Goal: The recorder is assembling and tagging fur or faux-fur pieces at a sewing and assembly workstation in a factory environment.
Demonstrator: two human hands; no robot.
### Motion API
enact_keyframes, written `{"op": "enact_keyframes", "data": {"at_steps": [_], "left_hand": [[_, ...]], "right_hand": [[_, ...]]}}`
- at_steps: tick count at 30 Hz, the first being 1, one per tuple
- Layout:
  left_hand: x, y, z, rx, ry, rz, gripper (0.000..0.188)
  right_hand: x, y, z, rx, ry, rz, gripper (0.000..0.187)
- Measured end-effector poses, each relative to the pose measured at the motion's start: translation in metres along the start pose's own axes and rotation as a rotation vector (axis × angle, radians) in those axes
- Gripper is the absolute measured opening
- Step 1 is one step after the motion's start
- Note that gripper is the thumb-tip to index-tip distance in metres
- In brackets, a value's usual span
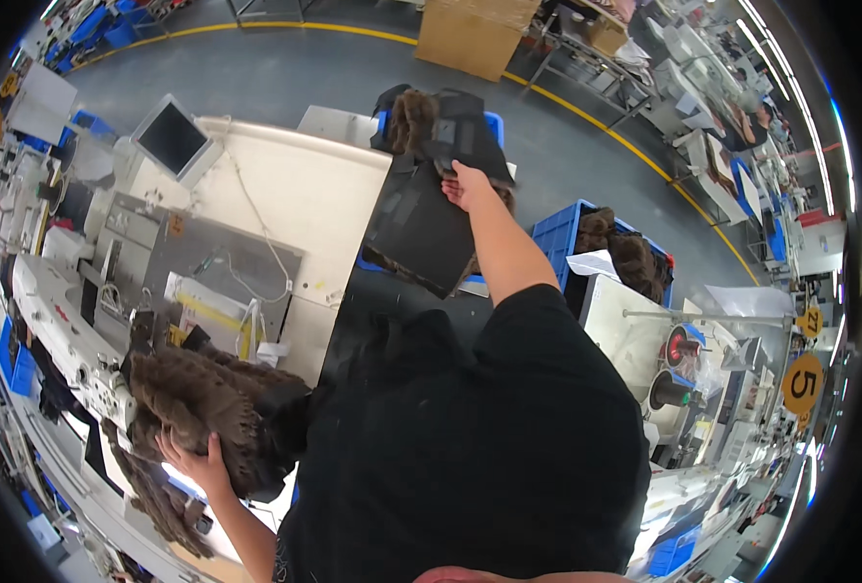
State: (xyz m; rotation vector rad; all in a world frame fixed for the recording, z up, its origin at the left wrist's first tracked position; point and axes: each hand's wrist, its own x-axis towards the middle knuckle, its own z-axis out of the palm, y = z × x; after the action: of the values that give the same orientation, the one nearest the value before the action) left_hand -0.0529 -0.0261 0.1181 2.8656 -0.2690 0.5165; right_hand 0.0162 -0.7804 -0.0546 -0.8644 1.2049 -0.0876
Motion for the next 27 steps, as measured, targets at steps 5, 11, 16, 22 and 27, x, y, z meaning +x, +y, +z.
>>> {"op": "enact_keyframes", "data": {"at_steps": [5,11,16,22,27], "left_hand": [[0.011,0.013,-0.002,-0.051,-0.033,-0.039,0.079],[0.007,0.019,-0.004,-0.01,-0.022,-0.071,0.08],[0.012,0.019,-0.009,-0.014,-0.04,-0.063,0.079],[0.012,0.022,-0.017,0.003,-0.038,-0.086,0.076],[0.011,0.031,-0.024,-0.013,-0.059,-0.102,0.075]], "right_hand": [[-0.112,0.026,0.031,-1.147,0.466,-0.939,0.049],[-0.164,0.131,0.07,-1.999,0.103,-1.279,0.075],[-0.147,0.139,0.064,-2.049,0.237,-1.26,0.052],[-0.174,0.128,0.048,-2.023,0.431,-1.498,0.033],[-0.192,0.114,0.03,-2.019,0.44,-1.383,0.005]]}}
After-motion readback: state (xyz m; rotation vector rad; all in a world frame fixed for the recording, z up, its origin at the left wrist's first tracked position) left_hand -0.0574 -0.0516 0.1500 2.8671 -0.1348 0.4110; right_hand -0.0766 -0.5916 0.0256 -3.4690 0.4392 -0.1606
